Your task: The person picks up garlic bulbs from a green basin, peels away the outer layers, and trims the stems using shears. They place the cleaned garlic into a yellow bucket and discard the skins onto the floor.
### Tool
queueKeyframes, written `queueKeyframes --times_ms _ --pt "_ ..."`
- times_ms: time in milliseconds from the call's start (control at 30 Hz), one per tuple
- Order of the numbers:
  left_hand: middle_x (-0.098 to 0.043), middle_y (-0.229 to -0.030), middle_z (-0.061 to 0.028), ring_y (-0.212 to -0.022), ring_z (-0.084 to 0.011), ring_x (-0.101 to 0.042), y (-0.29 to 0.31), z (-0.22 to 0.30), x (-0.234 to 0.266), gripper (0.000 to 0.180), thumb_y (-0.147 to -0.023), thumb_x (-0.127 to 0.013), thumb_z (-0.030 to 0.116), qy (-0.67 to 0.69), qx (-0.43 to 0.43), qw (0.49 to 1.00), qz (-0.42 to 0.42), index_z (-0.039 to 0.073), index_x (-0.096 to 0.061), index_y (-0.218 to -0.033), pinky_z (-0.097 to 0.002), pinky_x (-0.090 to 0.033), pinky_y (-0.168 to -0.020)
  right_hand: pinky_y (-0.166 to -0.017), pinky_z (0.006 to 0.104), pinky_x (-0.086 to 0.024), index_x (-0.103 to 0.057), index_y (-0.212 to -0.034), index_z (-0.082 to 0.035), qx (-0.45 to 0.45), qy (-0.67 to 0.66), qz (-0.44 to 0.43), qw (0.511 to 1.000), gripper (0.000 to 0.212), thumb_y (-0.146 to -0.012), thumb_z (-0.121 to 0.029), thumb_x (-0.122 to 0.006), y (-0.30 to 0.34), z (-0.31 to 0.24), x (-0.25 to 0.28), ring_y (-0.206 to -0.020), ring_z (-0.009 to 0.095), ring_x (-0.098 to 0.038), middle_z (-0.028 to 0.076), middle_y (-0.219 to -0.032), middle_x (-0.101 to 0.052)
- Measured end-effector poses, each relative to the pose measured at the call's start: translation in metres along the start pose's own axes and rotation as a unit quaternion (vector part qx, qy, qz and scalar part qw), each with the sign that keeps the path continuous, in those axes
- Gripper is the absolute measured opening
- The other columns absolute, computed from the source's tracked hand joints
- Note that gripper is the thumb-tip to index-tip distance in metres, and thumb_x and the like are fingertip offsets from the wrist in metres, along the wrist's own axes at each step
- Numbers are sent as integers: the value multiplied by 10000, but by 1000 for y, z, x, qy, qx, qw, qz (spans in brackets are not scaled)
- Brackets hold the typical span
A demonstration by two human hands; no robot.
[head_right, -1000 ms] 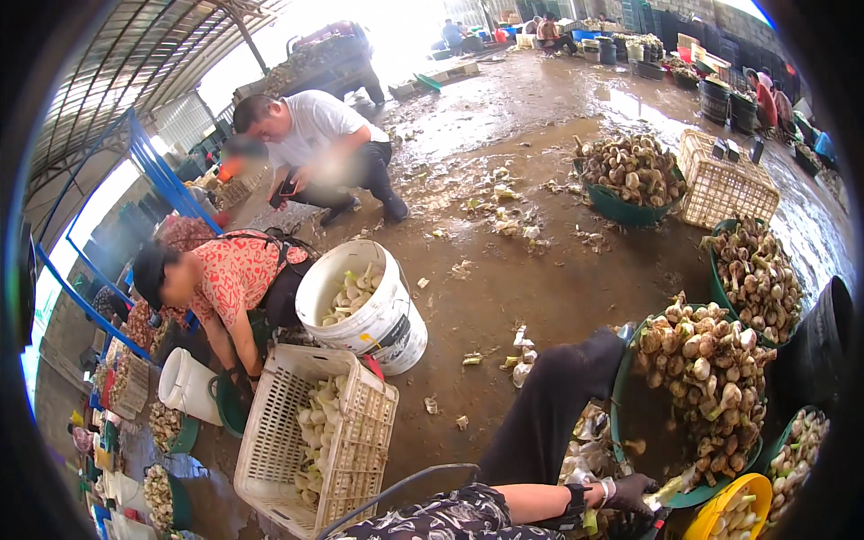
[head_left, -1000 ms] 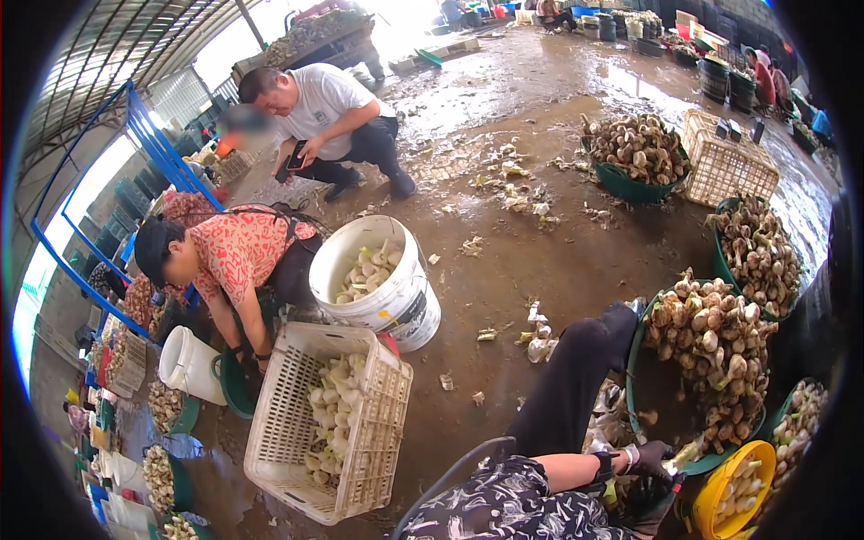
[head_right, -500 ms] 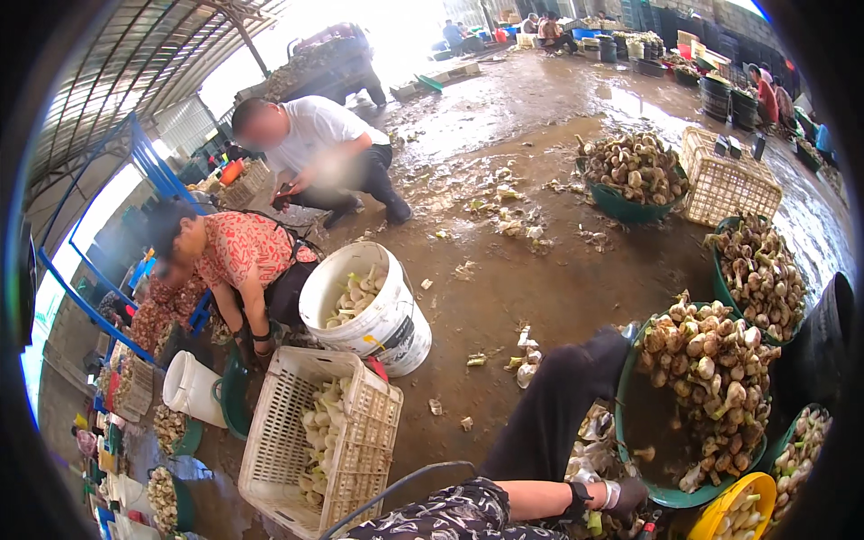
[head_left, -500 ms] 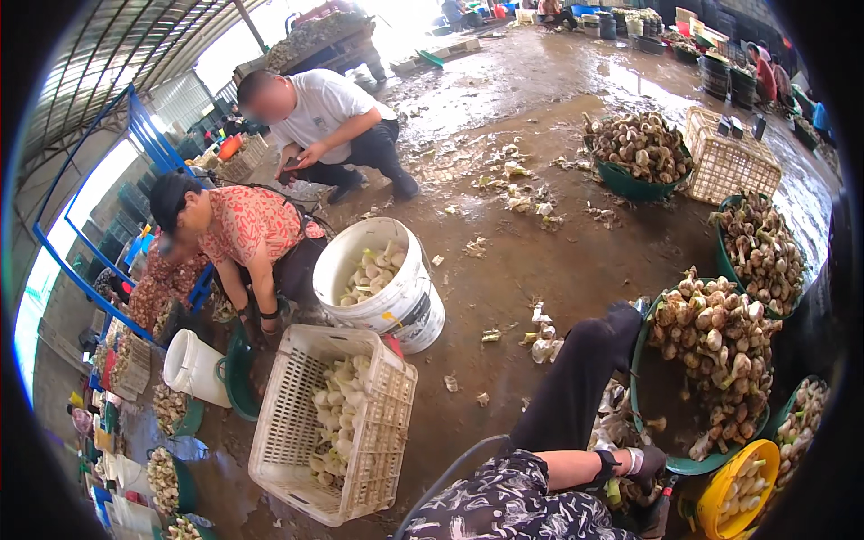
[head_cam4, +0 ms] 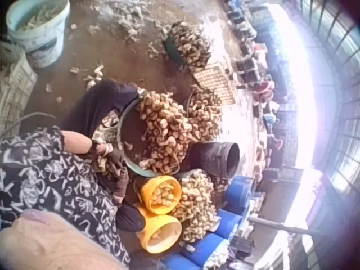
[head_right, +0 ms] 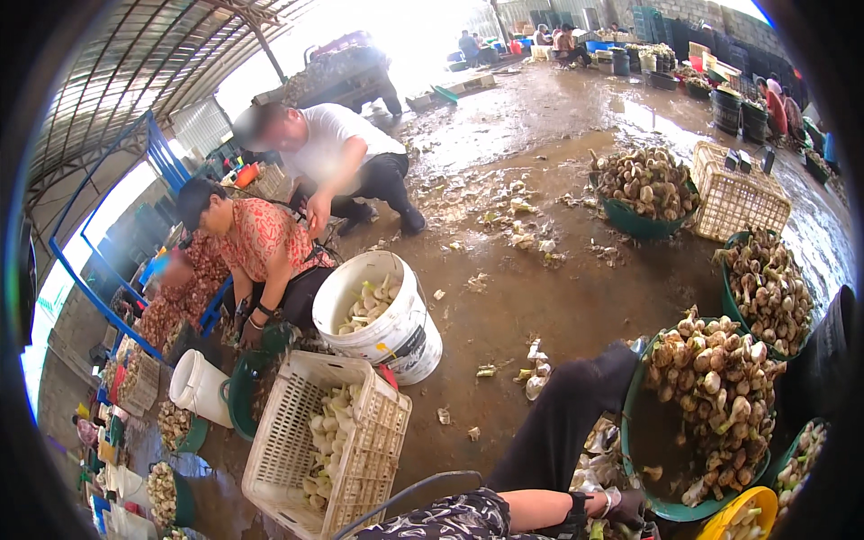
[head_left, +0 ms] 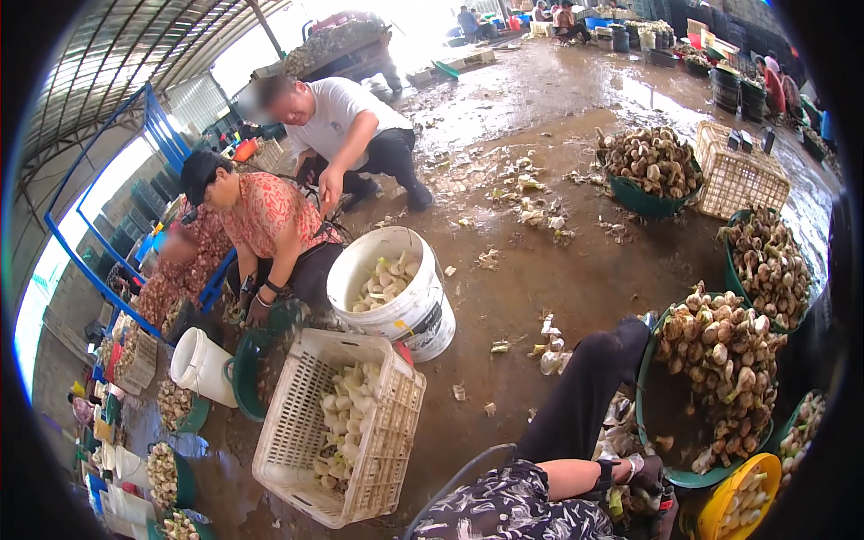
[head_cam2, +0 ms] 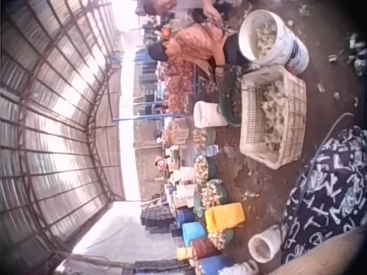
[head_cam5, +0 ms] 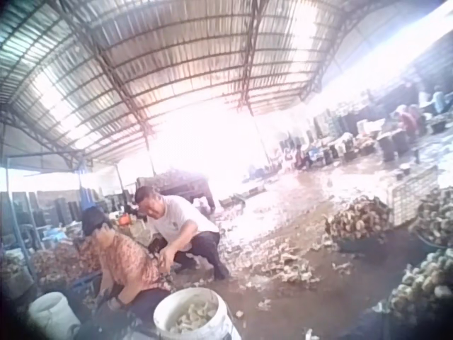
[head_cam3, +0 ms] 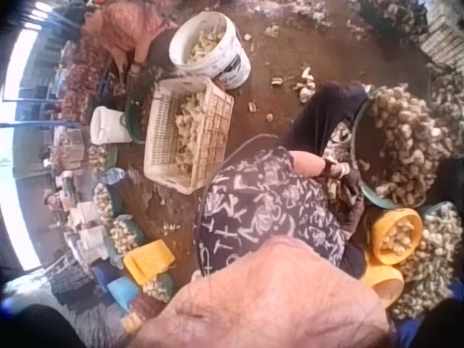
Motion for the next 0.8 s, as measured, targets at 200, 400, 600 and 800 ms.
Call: queueKeyframes --times_ms 200,400,600,800 --pt "-621 -685 -113 -618 -297 -603 -6 1 -7 288 -588 -735 238 79 -271 954 -98 104 -648 -828 -396 -460 -530 -971 398 -371 -362 -1315 8 0 8 -3 1000 753 -792 -473 -614 4 1 6 -1137 261 -480 120 -1249 -476" --pt "-614 -619 -102 -570 -135 -543 8 17 2 215 -674 -730 261 -1 -387 920 -56 62 -678 -739 -326 -455 -521 -973 398 -369 -361 -1313 10 0 11 -2 1000 753 -790 -464 -623 11 5 13 -1140 262 -477 121 -1249 -472" --pt "-646 -756 -41 -567 -159 -587 26 15 8 342 -648 -789 244 218 58 965 -138 16 -654 -864 -300 -464 -444 -975 399 -368 -360 -1311 12 4 12 0 1000 752 -788 -455 -632 13 7 20 -1143 263 -474 122 -1250 -469" --pt "-623 -628 -87 -556 -165 -590 22 16 17 256 -668 -752 216 35 6 999 -4 -9 -657 -746 -312 -459 -455 -977 400 -367 -359 -1309 14 11 13 -12 1000 752 -785 -447 -641 13 5 16 -1145 265 -471 122 -1250 -465"
Point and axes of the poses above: each hand's wrist, its own y-axis away from the middle knuckle, its own x-axis out of the back of the hand, z = x × y, the point moved 7 cm from there along -y, towards the middle knuckle
